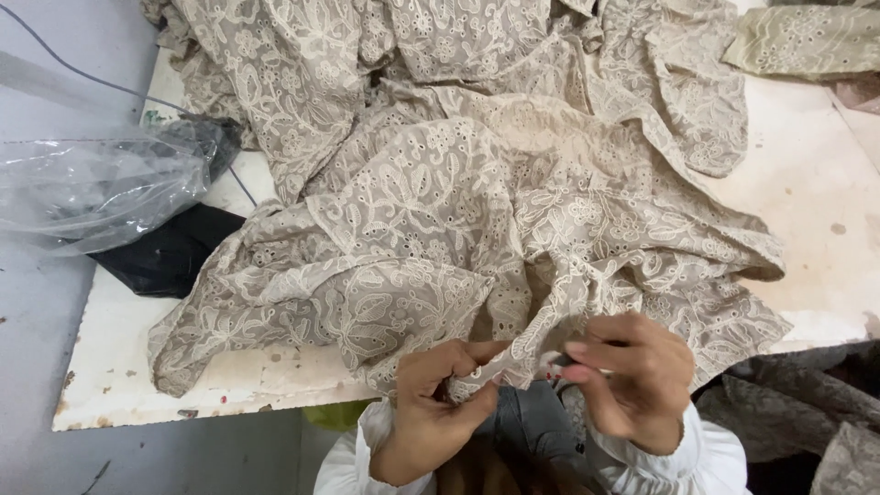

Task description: Trimming loose threads from lace fabric using small scissors in a sewing factory

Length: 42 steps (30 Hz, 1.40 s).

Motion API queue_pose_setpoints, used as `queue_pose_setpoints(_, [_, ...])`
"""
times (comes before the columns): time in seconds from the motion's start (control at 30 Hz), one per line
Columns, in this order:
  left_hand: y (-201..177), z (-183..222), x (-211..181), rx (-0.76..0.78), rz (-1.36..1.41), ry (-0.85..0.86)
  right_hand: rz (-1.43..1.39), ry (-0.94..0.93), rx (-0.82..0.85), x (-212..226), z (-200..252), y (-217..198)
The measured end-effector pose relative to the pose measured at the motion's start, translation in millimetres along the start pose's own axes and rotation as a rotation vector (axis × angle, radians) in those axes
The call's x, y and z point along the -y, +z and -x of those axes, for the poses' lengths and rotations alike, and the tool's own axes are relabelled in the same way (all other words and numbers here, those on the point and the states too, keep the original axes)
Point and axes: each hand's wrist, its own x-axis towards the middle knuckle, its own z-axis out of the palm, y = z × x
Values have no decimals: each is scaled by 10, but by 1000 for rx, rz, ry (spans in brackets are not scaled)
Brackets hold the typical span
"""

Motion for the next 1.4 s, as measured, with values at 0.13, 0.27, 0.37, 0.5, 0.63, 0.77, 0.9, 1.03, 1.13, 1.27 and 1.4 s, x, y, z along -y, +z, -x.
queue_pose_setpoints(0.13, [14, 1, -5, 4, -16, -32, -323, 82, -86, -88, 40, 44])
queue_pose_setpoints(0.27, [-3, -95, -37, 99, -40, 42, -349, 235, 226, -62, -188, 70])
queue_pose_setpoints(0.37, [-125, -336, -147, 166, -188, 181, -557, 351, 193, -71, -204, 8])
queue_pose_setpoints(0.5, [-587, -400, -45, 159, -658, 200, -484, 530, -105, -166, -158, -184])
queue_pose_setpoints(0.63, [-781, -353, -49, 154, -689, 186, -454, 580, -107, -248, -123, -221])
queue_pose_setpoints(0.77, [-896, -266, -113, 127, -309, -114, -573, 589, -236, -504, 9, -266])
queue_pose_setpoints(0.9, [-695, -225, -183, 53, -46, -127, 151, 621, -3, -413, -346, -94])
queue_pose_setpoints(1.03, [-467, -178, -97, 7, 108, -73, 128, 376, 23, -338, -282, -21])
queue_pose_setpoints(1.13, [-353, -138, -160, -46, -56, -16, -218, 349, 175, -20, -274, 56])
queue_pose_setpoints(1.27, [-274, -158, -243, -4, -77, -19, -443, 305, 387, 108, -398, 162])
queue_pose_setpoints(1.4, [-339, -174, -77, 37, -117, 211, -303, 226, 698, 98, -458, 130])
